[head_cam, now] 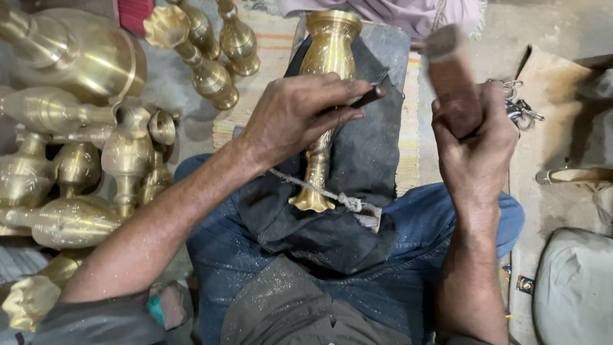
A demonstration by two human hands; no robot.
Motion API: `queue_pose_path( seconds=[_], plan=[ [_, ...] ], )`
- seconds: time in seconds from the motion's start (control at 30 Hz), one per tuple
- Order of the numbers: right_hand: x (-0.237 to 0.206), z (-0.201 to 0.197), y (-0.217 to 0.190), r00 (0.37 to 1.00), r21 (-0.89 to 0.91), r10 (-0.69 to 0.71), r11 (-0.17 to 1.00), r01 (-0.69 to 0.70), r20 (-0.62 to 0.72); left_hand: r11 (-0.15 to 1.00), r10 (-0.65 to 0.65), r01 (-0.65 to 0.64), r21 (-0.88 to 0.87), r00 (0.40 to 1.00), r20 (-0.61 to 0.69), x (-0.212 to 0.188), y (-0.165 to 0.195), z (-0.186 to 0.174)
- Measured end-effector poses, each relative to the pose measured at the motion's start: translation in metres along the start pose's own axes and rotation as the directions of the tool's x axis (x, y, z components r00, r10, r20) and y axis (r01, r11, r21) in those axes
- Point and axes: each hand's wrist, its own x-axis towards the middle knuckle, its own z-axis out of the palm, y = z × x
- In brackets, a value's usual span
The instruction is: The person sits on the floor with a brass vase held against a sandbag on their lap and hammers decorative patterns into it, using a small punch held against the surface and striking it with a wooden mallet. They reposition the punch repeatedly around the vase body, then untie and retie a rope around the vase base near the end.
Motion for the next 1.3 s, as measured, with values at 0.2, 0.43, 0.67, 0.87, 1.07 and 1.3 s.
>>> queue_pose_path(
  seconds=[0.2,0.43,0.67,0.87,1.07,1.3],
  plan=[
    [-0.001,-0.005,-0.007,0.978,-0.271,-0.204,0.940,0.208,0.046,0.999,-0.024,0.023,0.029,0.999,0.024,-0.003,-0.002,0.002],
    [0.004,-0.008,-0.008,0.957,-0.422,-0.264,0.860,0.288,0.116,0.998,-0.042,0.039,0.044,0.998,0.056,0.000,-0.003,0.002],
    [0.003,-0.008,-0.005,0.989,-0.232,-0.106,0.964,0.129,0.107,0.998,-0.039,0.036,0.057,0.998,0.050,0.003,0.000,-0.001],
    [0.001,-0.009,-0.002,0.987,-0.312,-0.099,0.941,0.135,0.130,0.997,-0.067,0.065,0.038,0.996,0.057,0.003,0.001,-0.001],
    [-0.004,-0.008,0.012,0.990,-0.305,-0.075,0.946,0.109,0.122,0.999,-0.023,0.019,0.039,0.994,0.109,0.004,-0.006,0.001],
    [-0.009,-0.001,0.010,0.999,0.078,0.046,0.996,-0.047,0.020,1.000,0.007,-0.007,0.013,0.999,0.045,-0.001,-0.009,0.002]
  ],
)
